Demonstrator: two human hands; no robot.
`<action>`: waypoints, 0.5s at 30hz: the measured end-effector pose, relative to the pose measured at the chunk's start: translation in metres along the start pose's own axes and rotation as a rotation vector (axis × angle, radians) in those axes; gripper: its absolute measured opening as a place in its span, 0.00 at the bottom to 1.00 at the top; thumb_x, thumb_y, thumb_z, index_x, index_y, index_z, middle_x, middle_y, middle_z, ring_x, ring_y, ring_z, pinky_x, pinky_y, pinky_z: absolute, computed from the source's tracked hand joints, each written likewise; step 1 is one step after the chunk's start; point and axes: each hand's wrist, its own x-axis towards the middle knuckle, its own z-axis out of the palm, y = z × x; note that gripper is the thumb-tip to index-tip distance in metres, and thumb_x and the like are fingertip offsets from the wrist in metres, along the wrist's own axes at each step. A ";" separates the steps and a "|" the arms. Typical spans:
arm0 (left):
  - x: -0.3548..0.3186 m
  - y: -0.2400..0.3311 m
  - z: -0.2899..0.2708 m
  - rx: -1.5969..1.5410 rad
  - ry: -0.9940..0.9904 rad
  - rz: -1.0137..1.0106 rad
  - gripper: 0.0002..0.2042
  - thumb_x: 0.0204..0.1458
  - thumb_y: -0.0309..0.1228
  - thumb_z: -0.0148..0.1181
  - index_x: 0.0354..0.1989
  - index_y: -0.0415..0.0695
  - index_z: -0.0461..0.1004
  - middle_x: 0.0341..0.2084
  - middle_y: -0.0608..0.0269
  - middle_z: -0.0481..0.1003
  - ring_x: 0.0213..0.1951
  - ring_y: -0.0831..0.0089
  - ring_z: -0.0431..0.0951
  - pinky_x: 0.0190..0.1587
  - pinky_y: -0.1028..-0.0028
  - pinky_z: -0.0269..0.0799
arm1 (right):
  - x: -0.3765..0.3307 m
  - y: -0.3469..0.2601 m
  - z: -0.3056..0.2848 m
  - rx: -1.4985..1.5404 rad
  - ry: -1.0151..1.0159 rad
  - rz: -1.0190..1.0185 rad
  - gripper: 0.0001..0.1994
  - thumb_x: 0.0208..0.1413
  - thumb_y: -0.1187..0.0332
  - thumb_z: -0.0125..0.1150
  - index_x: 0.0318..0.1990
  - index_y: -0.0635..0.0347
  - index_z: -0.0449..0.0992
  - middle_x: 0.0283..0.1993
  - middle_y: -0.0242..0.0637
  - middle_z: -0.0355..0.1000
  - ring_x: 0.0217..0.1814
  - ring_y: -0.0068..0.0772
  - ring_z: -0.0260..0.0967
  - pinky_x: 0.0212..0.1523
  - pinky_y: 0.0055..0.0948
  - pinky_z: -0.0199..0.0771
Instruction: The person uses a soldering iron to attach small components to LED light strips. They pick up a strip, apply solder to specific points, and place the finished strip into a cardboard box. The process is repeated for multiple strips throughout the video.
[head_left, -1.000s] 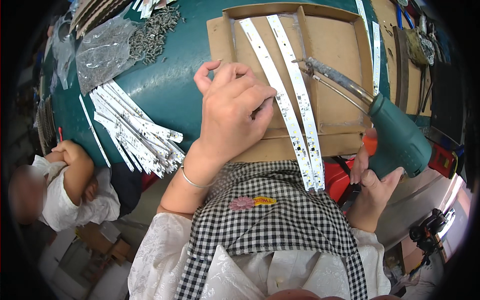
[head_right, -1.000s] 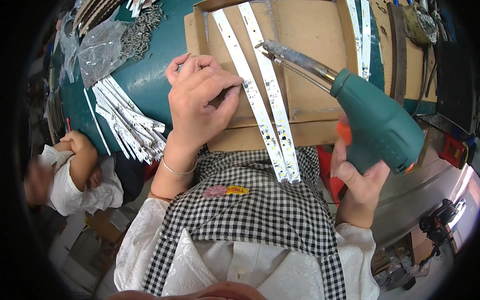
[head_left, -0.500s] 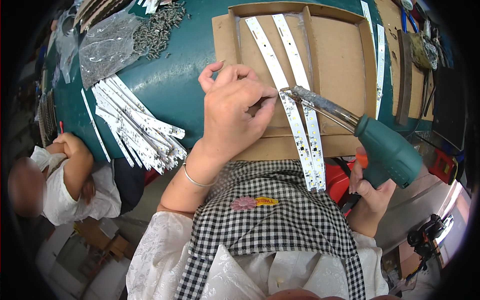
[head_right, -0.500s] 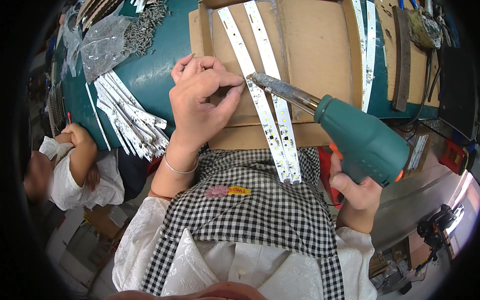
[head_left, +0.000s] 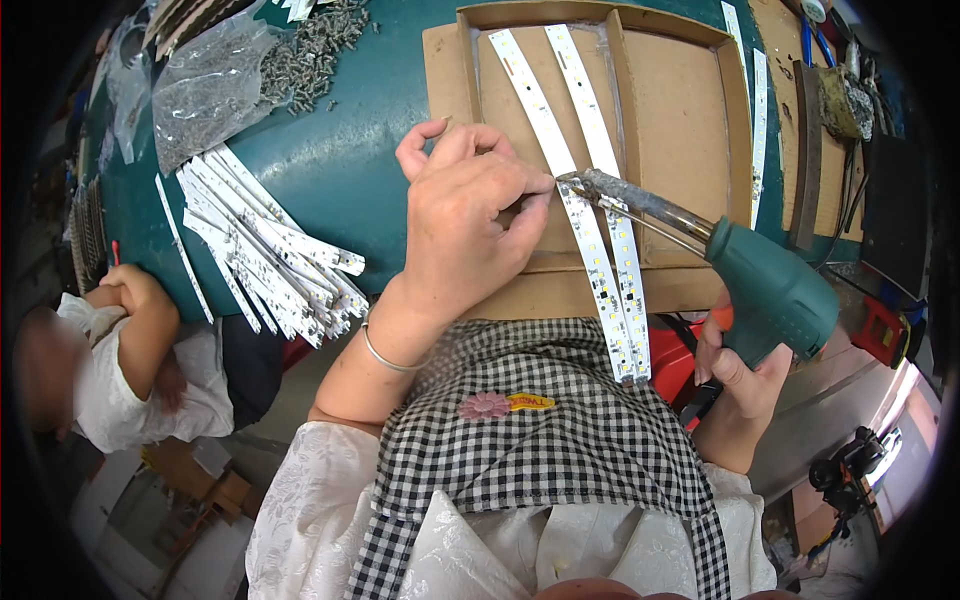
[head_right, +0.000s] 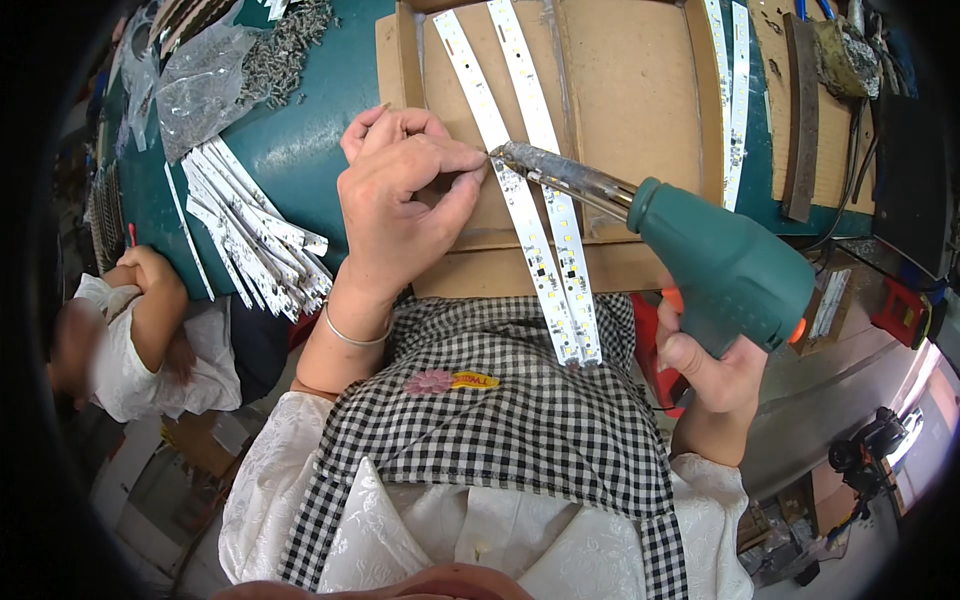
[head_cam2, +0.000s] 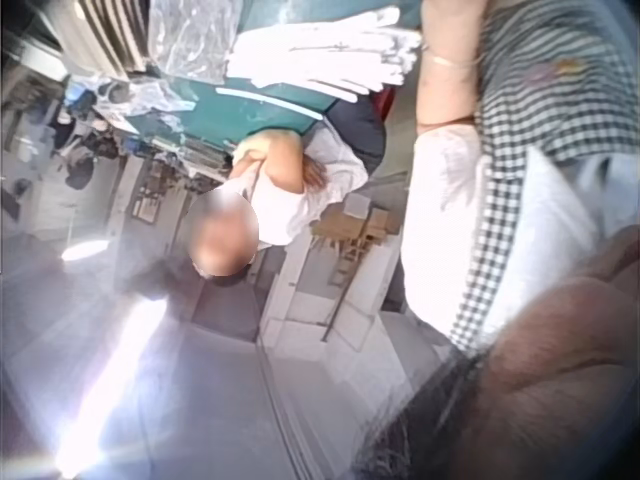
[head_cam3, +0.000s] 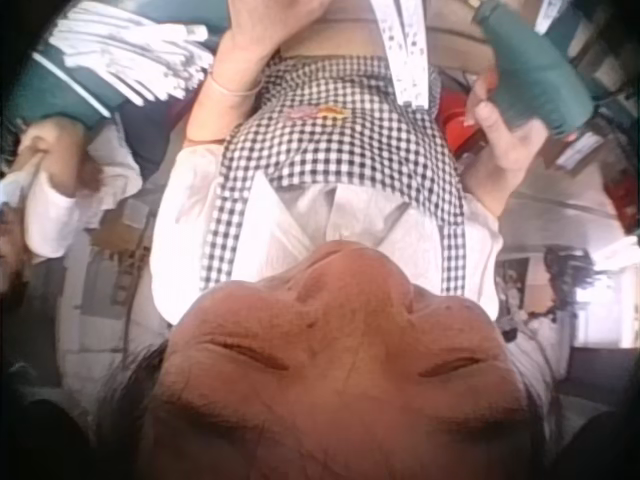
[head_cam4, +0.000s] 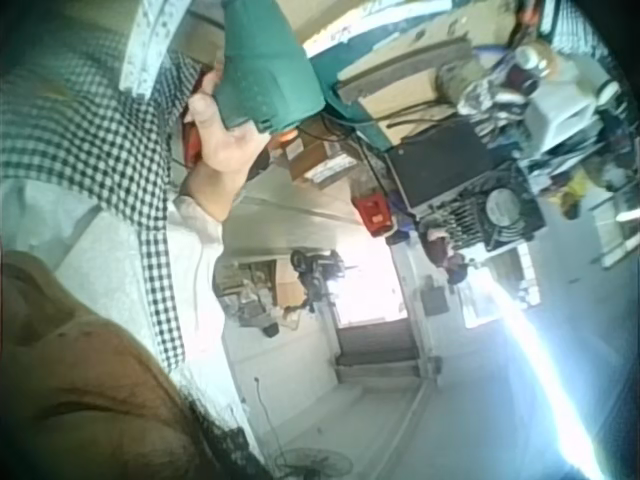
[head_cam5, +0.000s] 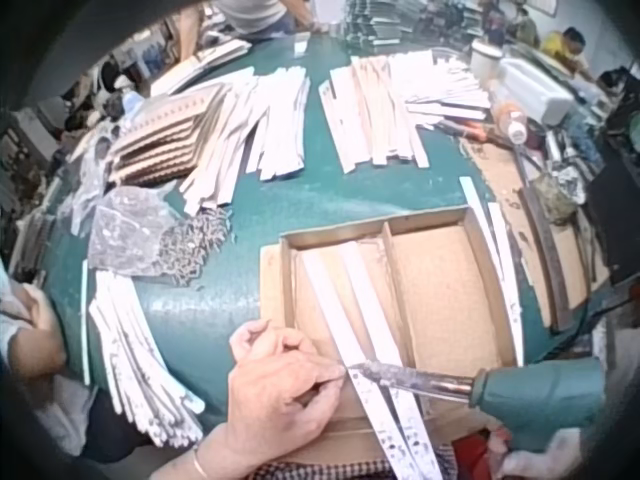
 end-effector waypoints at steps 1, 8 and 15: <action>0.000 0.000 0.000 0.001 0.000 0.001 0.08 0.36 0.21 0.70 0.23 0.50 0.79 0.19 0.73 0.74 0.35 0.72 0.76 0.54 0.55 0.57 | 0.000 -0.001 -0.001 0.001 -0.002 0.013 0.32 0.50 0.71 0.73 0.58 0.77 0.63 0.37 0.47 0.70 0.26 0.28 0.68 0.24 0.24 0.72; -0.001 -0.001 0.001 0.002 0.006 0.001 0.08 0.35 0.21 0.70 0.23 0.49 0.79 0.19 0.73 0.74 0.35 0.71 0.76 0.54 0.55 0.58 | -0.001 -0.008 0.000 0.022 -0.016 0.084 0.32 0.50 0.72 0.73 0.58 0.77 0.63 0.36 0.45 0.68 0.25 0.29 0.69 0.23 0.26 0.73; 0.001 0.003 -0.002 0.045 -0.022 -0.006 0.08 0.37 0.21 0.71 0.26 0.48 0.82 0.20 0.72 0.76 0.34 0.72 0.78 0.54 0.62 0.62 | -0.005 -0.010 0.002 -0.008 0.009 0.111 0.32 0.50 0.71 0.73 0.58 0.74 0.62 0.35 0.43 0.67 0.27 0.29 0.70 0.24 0.26 0.74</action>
